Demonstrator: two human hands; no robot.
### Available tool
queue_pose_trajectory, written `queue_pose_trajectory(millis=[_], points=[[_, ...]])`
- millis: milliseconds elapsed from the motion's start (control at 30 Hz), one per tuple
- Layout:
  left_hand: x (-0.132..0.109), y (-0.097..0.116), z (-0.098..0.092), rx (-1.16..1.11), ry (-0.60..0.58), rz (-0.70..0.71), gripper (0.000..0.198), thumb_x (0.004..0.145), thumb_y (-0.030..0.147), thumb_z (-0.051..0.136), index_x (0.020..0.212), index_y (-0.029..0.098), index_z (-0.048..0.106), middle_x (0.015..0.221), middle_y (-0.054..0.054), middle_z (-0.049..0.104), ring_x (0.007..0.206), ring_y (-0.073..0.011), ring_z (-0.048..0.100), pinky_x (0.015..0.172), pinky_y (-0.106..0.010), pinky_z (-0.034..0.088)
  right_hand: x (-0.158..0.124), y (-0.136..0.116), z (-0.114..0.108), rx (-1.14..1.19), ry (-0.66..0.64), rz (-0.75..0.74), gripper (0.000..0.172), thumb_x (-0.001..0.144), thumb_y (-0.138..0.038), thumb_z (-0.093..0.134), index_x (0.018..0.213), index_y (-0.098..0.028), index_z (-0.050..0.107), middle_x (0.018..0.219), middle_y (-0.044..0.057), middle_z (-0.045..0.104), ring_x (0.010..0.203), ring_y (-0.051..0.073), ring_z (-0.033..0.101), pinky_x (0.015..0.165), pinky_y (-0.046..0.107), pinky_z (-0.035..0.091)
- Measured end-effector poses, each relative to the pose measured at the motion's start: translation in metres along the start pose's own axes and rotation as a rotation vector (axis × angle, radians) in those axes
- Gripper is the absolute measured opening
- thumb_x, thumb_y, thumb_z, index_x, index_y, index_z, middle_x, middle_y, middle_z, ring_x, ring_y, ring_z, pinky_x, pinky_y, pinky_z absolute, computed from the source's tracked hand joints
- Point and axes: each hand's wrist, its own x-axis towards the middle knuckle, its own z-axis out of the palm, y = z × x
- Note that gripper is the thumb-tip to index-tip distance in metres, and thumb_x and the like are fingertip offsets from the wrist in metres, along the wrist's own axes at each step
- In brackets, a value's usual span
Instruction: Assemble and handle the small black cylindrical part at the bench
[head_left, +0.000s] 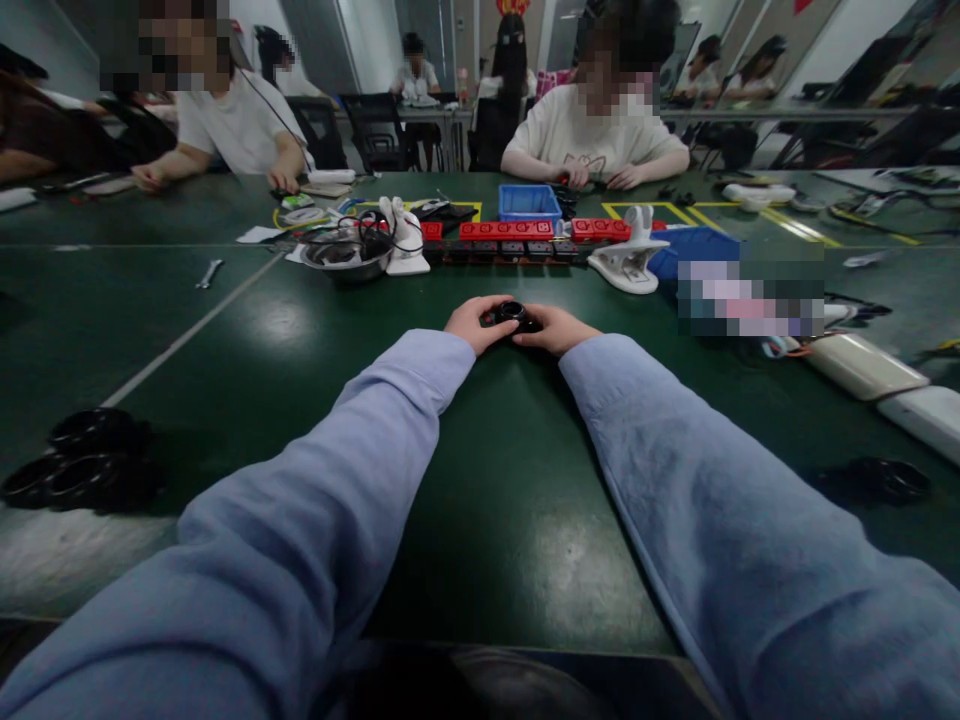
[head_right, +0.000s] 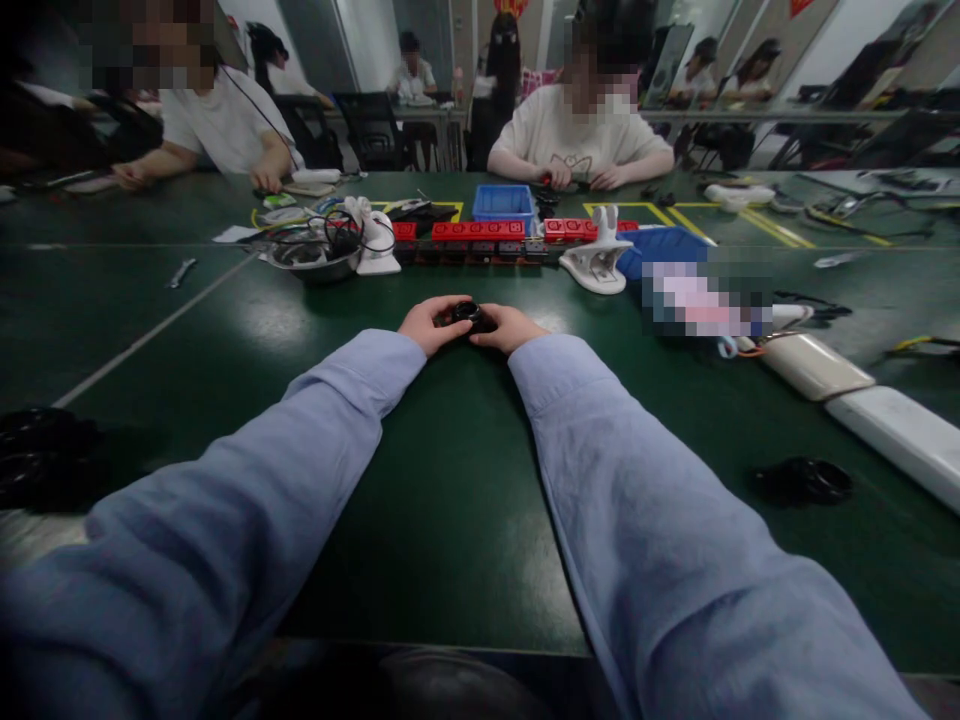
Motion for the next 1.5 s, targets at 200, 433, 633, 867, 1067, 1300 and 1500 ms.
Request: queue_pose_trajectory(millis=[200,433,633,867,1067,1300,1500], points=[[-0.002,-0.001,0.002,-0.029,0.012,-0.024,0.047,0.063,0.031,0.057,0.106,0.013,0.052,0.097,-0.008,0.057,0.078,-0.0161,0.052,0.071,-0.028,0.043,-0.003,-0.006,0.005,-0.024,0.064,0.02,0.046,0.062,-0.017,0.057,0.106,-0.007,0.046,0.099,0.01,0.055,0.089,0.017,0.051,0.085,0.035,0.035],[-0.004,0.002,-0.006,-0.055,-0.057,-0.034,0.044,0.062,0.031,0.057,0.103,0.015,0.053,0.092,-0.005,0.058,0.072,-0.0146,0.052,0.066,-0.027,0.042,-0.006,-0.012,0.004,-0.113,0.042,0.087,0.041,0.061,-0.023,0.059,0.099,-0.01,0.049,0.09,0.007,0.057,0.081,0.016,0.052,0.077,0.033,0.039],[0.0,0.0,-0.002,-0.08,-0.04,-0.07,0.043,0.057,0.033,0.061,0.095,0.014,0.055,0.079,-0.003,0.058,0.063,-0.0129,0.05,0.058,-0.027,0.041,-0.008,-0.013,0.006,-0.162,0.105,0.105,0.042,0.055,-0.032,0.062,0.091,-0.012,0.051,0.081,0.005,0.056,0.074,0.016,0.051,0.069,0.03,0.04],[-0.002,-0.002,0.011,0.027,0.166,-0.131,0.042,0.052,0.033,0.067,0.086,0.014,0.052,0.087,-0.005,0.052,0.083,-0.0185,0.049,0.076,-0.033,0.039,-0.005,-0.016,0.028,-0.412,0.381,0.195,0.041,0.062,-0.041,0.054,0.089,-0.012,0.045,0.084,0.008,0.051,0.086,0.024,0.047,0.075,0.041,0.035],[-0.003,-0.001,0.016,0.02,0.163,-0.073,0.039,0.058,0.032,0.064,0.09,0.015,0.049,0.092,-0.005,0.05,0.09,-0.0198,0.048,0.077,-0.031,0.038,-0.001,-0.014,0.042,-0.433,0.496,0.233,0.04,0.073,-0.034,0.045,0.104,-0.011,0.035,0.101,0.013,0.045,0.104,0.031,0.037,0.082,0.054,0.026],[-0.01,0.01,0.002,-0.071,-0.026,-0.082,0.037,0.06,0.03,0.06,0.092,0.015,0.052,0.083,-0.003,0.057,0.072,-0.0138,0.051,0.062,-0.024,0.041,-0.018,-0.029,0.013,-0.082,0.115,0.068,0.045,0.059,-0.025,0.06,0.099,-0.011,0.046,0.096,0.007,0.055,0.092,0.021,0.048,0.086,0.039,0.034],[-0.014,0.012,0.0,-0.134,-0.074,-0.087,0.042,0.058,0.031,0.06,0.095,0.013,0.053,0.08,-0.004,0.059,0.065,-0.0115,0.051,0.059,-0.024,0.04,-0.026,-0.024,0.0,0.063,-0.061,0.011,0.041,0.058,-0.021,0.061,0.097,-0.012,0.05,0.093,0.005,0.058,0.089,0.016,0.05,0.085,0.035,0.035]])
